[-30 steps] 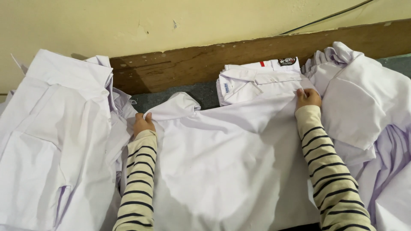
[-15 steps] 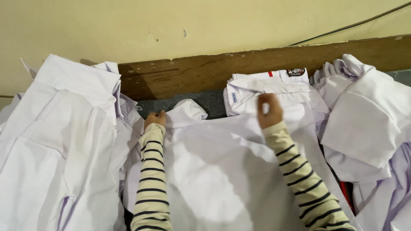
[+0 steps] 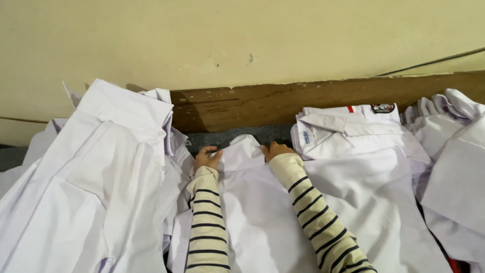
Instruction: Folding white shirts on a table in a garment factory.
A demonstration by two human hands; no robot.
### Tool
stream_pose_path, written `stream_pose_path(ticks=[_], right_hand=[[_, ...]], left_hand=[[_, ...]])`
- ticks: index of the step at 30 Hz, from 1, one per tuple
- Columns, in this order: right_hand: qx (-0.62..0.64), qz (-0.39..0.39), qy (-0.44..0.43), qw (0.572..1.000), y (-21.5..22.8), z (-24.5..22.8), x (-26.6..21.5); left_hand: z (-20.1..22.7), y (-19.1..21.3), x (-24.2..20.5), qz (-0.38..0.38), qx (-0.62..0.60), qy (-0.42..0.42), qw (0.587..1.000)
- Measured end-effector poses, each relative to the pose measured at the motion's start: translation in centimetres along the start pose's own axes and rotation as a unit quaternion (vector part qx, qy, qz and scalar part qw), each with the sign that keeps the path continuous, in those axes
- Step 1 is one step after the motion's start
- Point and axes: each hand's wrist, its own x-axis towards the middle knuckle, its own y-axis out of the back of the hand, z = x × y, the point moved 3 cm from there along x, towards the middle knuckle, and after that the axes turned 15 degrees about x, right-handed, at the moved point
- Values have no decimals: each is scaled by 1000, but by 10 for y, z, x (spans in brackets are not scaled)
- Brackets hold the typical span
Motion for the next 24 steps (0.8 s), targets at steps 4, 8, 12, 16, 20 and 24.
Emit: stream_pose_path(ticks=[4, 8, 12, 16, 20, 24], right_hand=[[82, -19, 70, 994, -49, 32, 66], [411, -10, 181, 893, -28, 31, 70], [583, -10, 214, 784, -13, 32, 70], [561, -22, 168, 810, -19, 30, 67], [511, -22, 168, 843, -31, 41, 86], [565, 17, 176, 806, -46, 60, 117]], left_hand=[[7, 9, -1, -21, -19, -13, 1000], [43, 40, -23, 37, -200, -99, 974], [56, 55, -34, 108, -258, -122, 952], [48, 29, -25, 64, -124, -73, 987], [49, 23, -24, 101, 5, -101, 990], [31, 3, -6, 146, -34, -156, 976]])
